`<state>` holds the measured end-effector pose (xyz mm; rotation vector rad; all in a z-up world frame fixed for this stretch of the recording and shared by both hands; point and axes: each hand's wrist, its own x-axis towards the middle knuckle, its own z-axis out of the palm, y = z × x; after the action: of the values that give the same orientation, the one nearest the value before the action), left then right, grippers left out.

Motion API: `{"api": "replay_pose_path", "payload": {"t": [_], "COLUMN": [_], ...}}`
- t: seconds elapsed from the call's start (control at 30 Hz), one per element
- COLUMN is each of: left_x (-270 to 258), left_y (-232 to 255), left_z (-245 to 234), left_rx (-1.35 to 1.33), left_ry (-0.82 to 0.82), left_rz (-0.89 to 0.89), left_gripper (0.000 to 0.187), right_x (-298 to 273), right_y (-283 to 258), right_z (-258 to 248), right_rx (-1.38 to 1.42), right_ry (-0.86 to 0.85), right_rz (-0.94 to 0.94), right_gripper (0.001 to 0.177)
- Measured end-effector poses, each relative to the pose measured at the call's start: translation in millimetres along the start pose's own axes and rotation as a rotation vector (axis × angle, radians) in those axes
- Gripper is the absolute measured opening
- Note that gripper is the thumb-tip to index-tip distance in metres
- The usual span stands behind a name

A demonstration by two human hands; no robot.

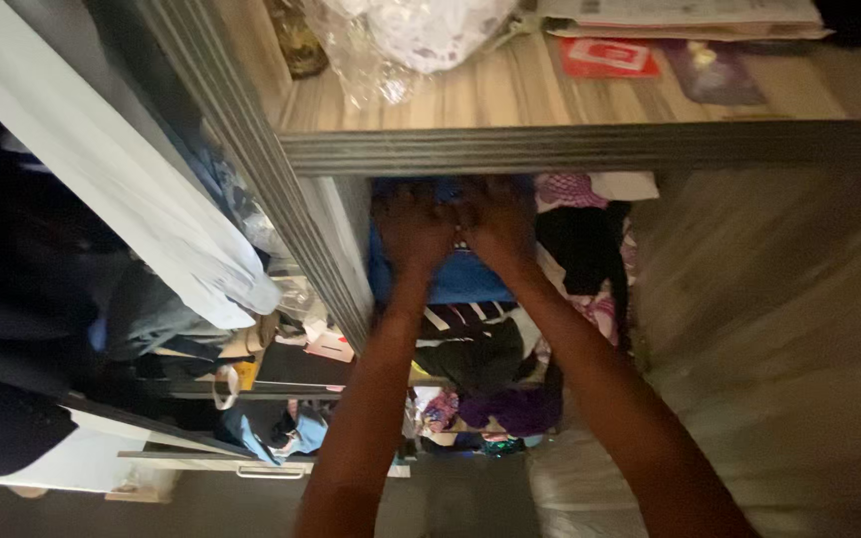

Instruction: The person unpacks folded clothes from a yellow suitcase on a bed and places them into a wardrobe. They handle striped shirts, blue shirts, and a pink shirt, moving them one by one from the suitcase to the wardrobe shelves.

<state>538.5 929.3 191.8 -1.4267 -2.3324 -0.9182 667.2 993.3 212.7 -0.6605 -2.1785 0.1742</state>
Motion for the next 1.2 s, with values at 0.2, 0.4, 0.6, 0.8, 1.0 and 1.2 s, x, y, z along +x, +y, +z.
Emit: {"api": "replay_pose_path", "payload": {"t": [0.2,0.4,0.6,0.8,1.0,1.2], "left_x": [-9.6,-8.4,-9.5,-61.3,-152.1,-252.8], "left_y": [-2.3,-9.1,-3.6,15.7,18.7,-11.9], "left_z": [17.8,29.6,7.7,-25.0,-77.2,-142.3], "left_rx": [-0.083,-0.187,-0.051,-0.259,-0.567,-0.77], "left_ry": [0.305,0.068,0.349,0.219,0.164,0.017], "left_rz": [0.099,-0.083,0.165,0.149,0.171,0.01], "left_gripper": [0.046,0.036,0.056,0.045,0.047,0.054], "right_x": [-4.6,-7.5,-10.5,-47.3,-113.3,-176.7], "right_y": [-4.2,20.8,32.5,-5.2,-70.2,-147.8], "right_z": [-2.4,19.6,6.1,-17.0,-46.9,-57.7], "right_rx": [-0.172,-0.231,-0.228,0.158,0.549,0.7], "right_ry": [0.012,-0.037,-0.025,-0.036,-0.089,-0.102], "right_rz": [-0.058,-0.098,-0.191,-0.048,0.092,0.168], "right_gripper": [0.035,0.034,0.04,0.049,0.05,0.047]}}
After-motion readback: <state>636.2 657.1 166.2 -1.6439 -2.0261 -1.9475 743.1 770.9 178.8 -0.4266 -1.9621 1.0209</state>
